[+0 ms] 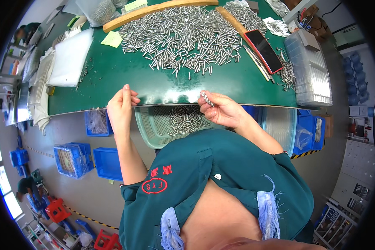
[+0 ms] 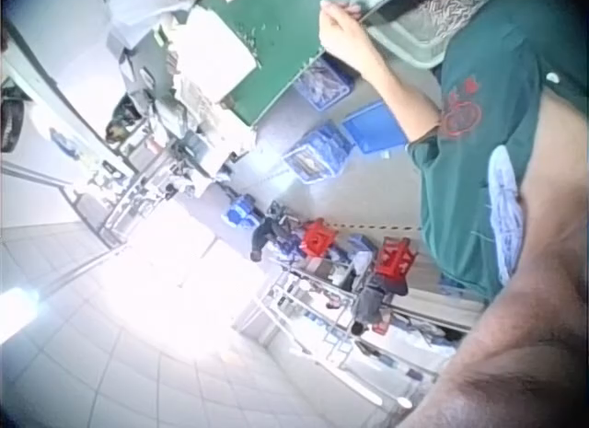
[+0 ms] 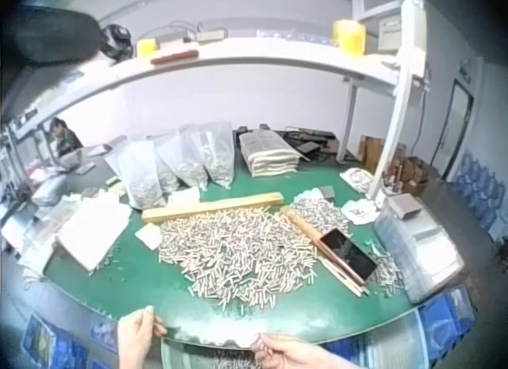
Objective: Inspecting and sorting small metal components on a workbench.
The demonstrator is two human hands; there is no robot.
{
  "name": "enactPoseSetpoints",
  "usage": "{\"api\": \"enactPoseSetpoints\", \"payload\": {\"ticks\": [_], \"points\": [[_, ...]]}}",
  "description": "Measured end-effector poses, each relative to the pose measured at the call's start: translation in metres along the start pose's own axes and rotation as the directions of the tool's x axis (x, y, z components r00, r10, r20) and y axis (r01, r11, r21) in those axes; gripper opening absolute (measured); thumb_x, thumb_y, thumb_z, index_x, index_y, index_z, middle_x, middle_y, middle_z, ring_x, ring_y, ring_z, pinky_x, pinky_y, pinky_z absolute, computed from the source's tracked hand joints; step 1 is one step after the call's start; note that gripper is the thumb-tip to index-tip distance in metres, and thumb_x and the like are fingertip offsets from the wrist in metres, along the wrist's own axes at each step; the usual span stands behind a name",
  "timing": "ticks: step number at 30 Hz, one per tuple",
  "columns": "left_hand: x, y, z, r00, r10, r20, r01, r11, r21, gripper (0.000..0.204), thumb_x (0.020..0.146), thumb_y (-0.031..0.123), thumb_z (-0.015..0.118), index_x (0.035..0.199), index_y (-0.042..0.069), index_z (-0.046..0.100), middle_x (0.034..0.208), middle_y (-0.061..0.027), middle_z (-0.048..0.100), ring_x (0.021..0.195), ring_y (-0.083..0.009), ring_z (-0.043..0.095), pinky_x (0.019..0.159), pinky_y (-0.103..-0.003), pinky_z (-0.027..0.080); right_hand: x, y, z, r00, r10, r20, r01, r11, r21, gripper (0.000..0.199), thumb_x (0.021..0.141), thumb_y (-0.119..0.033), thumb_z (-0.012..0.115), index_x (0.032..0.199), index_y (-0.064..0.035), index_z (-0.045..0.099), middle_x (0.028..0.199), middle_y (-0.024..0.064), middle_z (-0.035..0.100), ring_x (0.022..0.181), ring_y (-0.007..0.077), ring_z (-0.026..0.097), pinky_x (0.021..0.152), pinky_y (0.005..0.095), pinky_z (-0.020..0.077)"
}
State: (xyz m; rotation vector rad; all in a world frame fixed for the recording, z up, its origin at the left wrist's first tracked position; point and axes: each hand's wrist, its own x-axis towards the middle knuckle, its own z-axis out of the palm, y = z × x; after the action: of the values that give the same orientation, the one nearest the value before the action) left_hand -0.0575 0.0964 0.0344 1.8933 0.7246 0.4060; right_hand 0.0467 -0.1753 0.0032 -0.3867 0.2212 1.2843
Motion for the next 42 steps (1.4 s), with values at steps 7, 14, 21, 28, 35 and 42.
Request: {"api": "enactPoseSetpoints", "payload": {"ticks": [7,14,21,28,35,42], "points": [[0.024,-0.019,-0.033,0.972,0.128,-0.198,-0.067,0.956,0.286,0.034,0.099,0.029,0.045,0.1,0.003,0.067,0.067,-0.0068,0.065,0.062,-0.0168,0.062,0.063,-0.032,0.049,0.0,0.009,0.018,0.95,-0.275,0.148,0.256,0.414,-0.873,0.016,0.09,-0.012,0.063,0.102,-0.0016,0.064,0.092,-0.0004,0.061,0.082,0.0055,0.057,0.072,0.0211,0.0475],[0.046,-0.035,-0.053,0.872,0.401,-0.282,-0.009,0.587,0.809,0.035,0.092,0.027,0.055,0.125,0.012,0.056,0.135,-0.0135,0.047,0.124,-0.0331,0.044,0.098,-0.049,0.037,0.003,-0.007,0.022,0.877,-0.454,0.159,0.214,0.073,-0.974,0.021,0.086,-0.021,0.069,0.094,-0.003,0.064,0.081,-0.0004,0.06,0.069,0.0069,0.055,0.063,0.0226,0.0456],[0.045,-0.016,-0.012,0.813,0.467,-0.348,0.09,0.489,0.868,0.061,0.083,0.024,0.066,0.139,0.03,0.042,0.143,-0.0139,0.035,0.132,-0.0331,0.033,0.099,-0.059,0.033,0.01,-0.017,0.038,0.793,-0.534,0.294,0.087,-0.378,-0.922,0.042,0.085,-0.019,0.065,0.125,-0.0154,0.054,0.092,0.0024,0.058,0.073,0.0156,0.058,0.064,0.0305,0.0481],[0.017,0.011,0.072,0.809,0.556,0.188,-0.546,0.595,0.59,0.031,0.081,0.03,0.068,0.107,0.015,0.065,0.102,-0.0041,0.061,0.1,-0.0235,0.054,0.085,-0.041,0.04,0.035,-0.017,0.026,0.72,-0.498,0.484,-0.053,-0.735,-0.676,0.026,0.083,-0.022,0.066,0.106,-0.0132,0.063,0.09,0.0034,0.058,0.082,0.0215,0.062,0.067,0.0354,0.0512],[0.017,0.011,0.096,0.769,0.598,0.227,-0.596,0.541,0.594,0.033,0.075,0.025,0.073,0.105,0.013,0.065,0.1,-0.0008,0.057,0.096,-0.0229,0.05,0.08,-0.039,0.038,0.032,-0.02,0.021,0.682,-0.492,0.541,-0.098,-0.795,-0.599,0.012,0.082,-0.019,0.066,0.09,-0.0114,0.064,0.088,0.0012,0.059,0.082,0.0196,0.062,0.068,0.0335,0.0508],[0.007,0.009,0.083,0.758,0.582,0.293,-0.638,0.568,0.52,0.027,0.077,0.022,0.071,0.103,0.016,0.065,0.101,0.0002,0.058,0.095,-0.0224,0.051,0.08,-0.037,0.038,0.032,-0.021,0.023,0.673,-0.537,0.509,-0.078,-0.736,-0.673,0.015,0.081,-0.019,0.066,0.094,-0.0128,0.064,0.085,0.002,0.059,0.084,0.0211,0.062,0.069,0.036,0.0517]]}}
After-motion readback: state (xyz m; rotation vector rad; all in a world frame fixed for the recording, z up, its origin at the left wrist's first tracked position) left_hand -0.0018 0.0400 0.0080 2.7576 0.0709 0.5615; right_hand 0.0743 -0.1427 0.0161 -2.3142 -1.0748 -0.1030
